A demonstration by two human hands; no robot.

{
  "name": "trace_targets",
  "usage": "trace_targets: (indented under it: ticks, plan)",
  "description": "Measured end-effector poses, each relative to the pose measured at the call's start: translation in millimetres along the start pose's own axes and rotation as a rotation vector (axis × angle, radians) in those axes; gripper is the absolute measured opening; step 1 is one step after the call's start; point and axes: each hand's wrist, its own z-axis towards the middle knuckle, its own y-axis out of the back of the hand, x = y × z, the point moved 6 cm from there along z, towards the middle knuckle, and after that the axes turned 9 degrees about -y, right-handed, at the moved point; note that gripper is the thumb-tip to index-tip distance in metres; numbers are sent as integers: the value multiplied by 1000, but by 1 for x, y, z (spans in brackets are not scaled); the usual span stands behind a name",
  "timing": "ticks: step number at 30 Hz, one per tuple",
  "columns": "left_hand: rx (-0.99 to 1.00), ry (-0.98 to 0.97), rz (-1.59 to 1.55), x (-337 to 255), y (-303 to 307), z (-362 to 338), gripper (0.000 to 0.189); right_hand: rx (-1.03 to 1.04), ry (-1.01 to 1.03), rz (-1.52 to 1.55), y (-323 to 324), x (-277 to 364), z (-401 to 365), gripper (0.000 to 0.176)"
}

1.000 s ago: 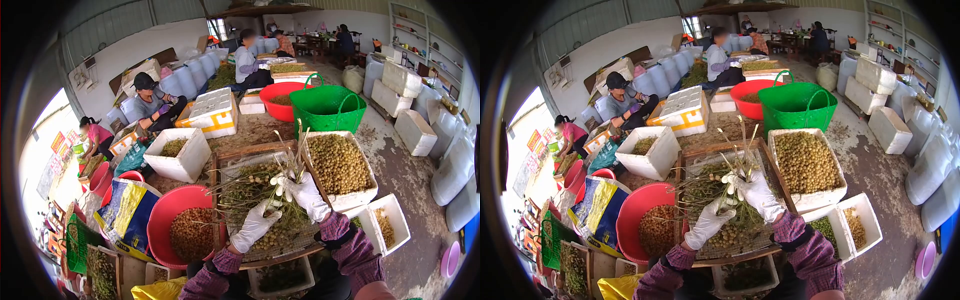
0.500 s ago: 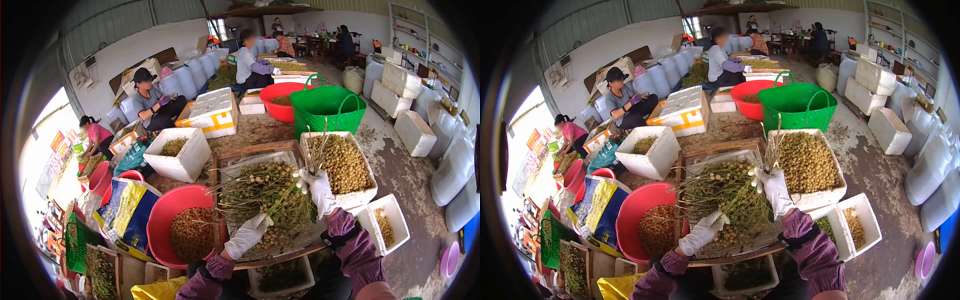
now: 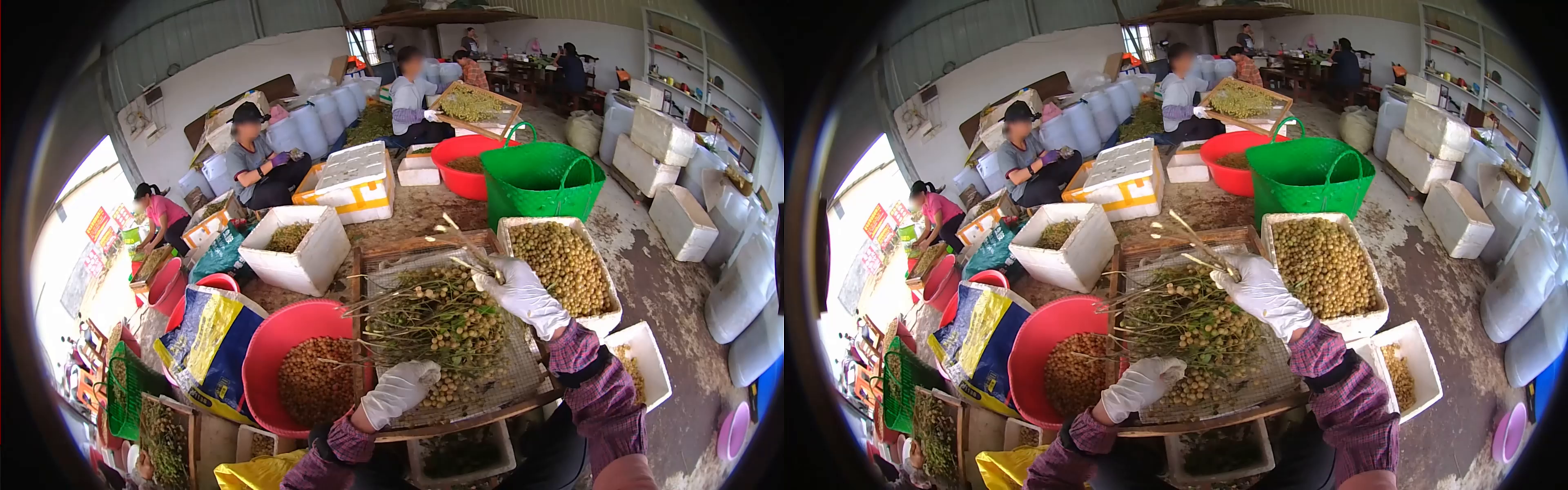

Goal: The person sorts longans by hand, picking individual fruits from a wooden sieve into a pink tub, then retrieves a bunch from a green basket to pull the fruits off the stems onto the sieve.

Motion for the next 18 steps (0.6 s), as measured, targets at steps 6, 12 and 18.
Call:
trace_targets:
  ticks: [6, 12, 18]
  plan:
    - [-86, -69, 303, 30, -26, 13, 53, 310, 82, -554, -163, 5, 10, 36]
    - [8, -6, 157, 49, -21, 14, 42, 77, 18, -470, -97, 30, 29, 34]
    - [-558, -162, -418, -3, 44, 20, 24, 125, -199, 162, 3, 64, 19, 25]
